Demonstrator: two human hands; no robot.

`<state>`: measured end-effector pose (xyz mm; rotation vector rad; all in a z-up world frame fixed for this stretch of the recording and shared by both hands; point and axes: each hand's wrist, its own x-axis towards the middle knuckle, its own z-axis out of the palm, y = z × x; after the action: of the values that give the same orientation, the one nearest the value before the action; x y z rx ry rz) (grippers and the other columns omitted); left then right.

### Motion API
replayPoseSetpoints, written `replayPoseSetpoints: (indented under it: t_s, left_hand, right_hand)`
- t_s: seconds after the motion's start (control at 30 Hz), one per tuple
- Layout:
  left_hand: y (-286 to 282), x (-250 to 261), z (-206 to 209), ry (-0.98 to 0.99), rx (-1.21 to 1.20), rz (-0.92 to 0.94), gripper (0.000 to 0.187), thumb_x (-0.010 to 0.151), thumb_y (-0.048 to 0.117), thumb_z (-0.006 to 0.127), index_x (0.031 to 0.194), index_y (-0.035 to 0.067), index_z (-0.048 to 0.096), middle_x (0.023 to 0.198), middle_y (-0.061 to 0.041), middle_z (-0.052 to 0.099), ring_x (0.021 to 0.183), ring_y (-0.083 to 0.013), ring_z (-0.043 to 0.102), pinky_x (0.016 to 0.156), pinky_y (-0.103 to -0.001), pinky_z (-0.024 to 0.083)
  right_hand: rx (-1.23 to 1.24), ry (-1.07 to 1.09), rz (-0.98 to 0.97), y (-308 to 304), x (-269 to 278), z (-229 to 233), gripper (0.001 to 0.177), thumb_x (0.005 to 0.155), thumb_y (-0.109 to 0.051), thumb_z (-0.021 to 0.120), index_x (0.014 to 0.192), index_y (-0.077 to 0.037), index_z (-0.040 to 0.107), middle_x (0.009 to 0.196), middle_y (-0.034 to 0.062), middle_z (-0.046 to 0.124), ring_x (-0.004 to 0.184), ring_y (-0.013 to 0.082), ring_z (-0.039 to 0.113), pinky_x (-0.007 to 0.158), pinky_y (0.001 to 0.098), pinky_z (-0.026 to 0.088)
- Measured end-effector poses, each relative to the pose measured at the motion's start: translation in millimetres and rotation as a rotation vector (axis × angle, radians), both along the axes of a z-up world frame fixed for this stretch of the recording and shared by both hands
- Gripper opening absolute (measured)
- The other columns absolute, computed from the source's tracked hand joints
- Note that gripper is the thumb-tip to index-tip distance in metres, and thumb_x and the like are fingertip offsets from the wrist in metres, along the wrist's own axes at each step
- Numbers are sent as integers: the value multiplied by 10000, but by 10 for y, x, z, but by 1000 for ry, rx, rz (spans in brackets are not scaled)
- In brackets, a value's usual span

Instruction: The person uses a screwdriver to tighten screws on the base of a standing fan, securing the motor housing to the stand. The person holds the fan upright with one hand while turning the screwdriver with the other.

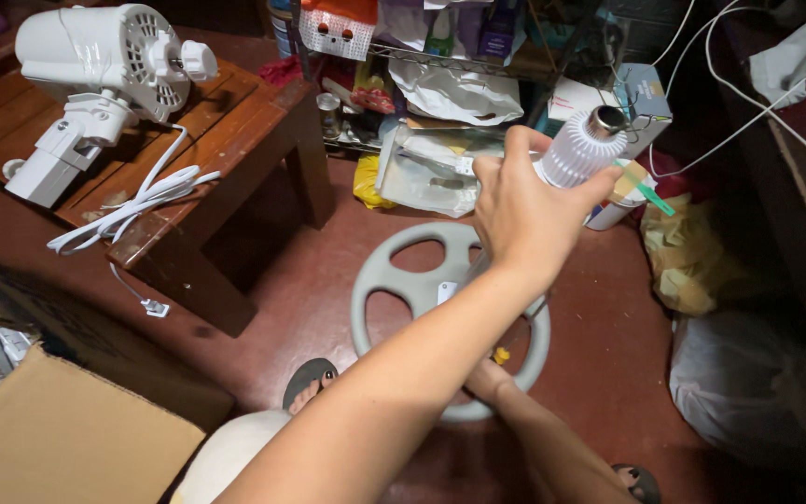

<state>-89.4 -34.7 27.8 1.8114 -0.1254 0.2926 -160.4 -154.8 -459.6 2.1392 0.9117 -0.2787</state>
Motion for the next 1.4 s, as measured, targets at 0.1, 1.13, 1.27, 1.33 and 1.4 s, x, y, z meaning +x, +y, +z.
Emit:
replayPoseSetpoints:
  t_s: [0.1,1.13,1.27,1.33,1.4]
  left_hand:
    - [3,34,8,45,17,16,701,600,524,887,1136,201,572,1090,-143,600,936,-381,660,815,-481,524]
    - [156,574,-34,253,-365,-601,779,555,471,902,1125,-24,710,984,-143,787,856,-198,770,745,-341,623]
    - [156,621,-135,33,-161,-517,756,511,496,915,1090,44,736,1011,-141,804,907,-215,779,808,-350,603]
    - [119,614,-214,-33,-77,-440,737,505,533,912,1065,80,757,1032,-158,787,950,-249,759,848,-372,580]
    - [69,613,-249,-62,-31,-362,727,493,567,915,1049,121,773,1065,-183,739,1007,-295,713,875,-407,556]
  right_hand:
    - [-143,111,-31,-49,4,-14,361,1039,-190,509,1283,-69,744,1374,117,646,1153,347,614,800,511,516]
    - [456,-345,96,1598,675,277,461,983,-187,463,1428,-111,551,1508,80,503,1374,276,447,1106,435,347]
    - [452,-300,100,1591,727,295,435,978,-187,474,1390,-103,584,1477,89,530,1335,292,482,1059,452,384]
    - [453,-276,110,1553,665,274,423,975,-187,480,1370,-99,600,1461,94,543,1316,300,499,1036,460,402]
    - [448,-258,118,1524,656,263,411,973,-187,485,1351,-94,617,1446,99,557,1297,308,517,1013,468,421]
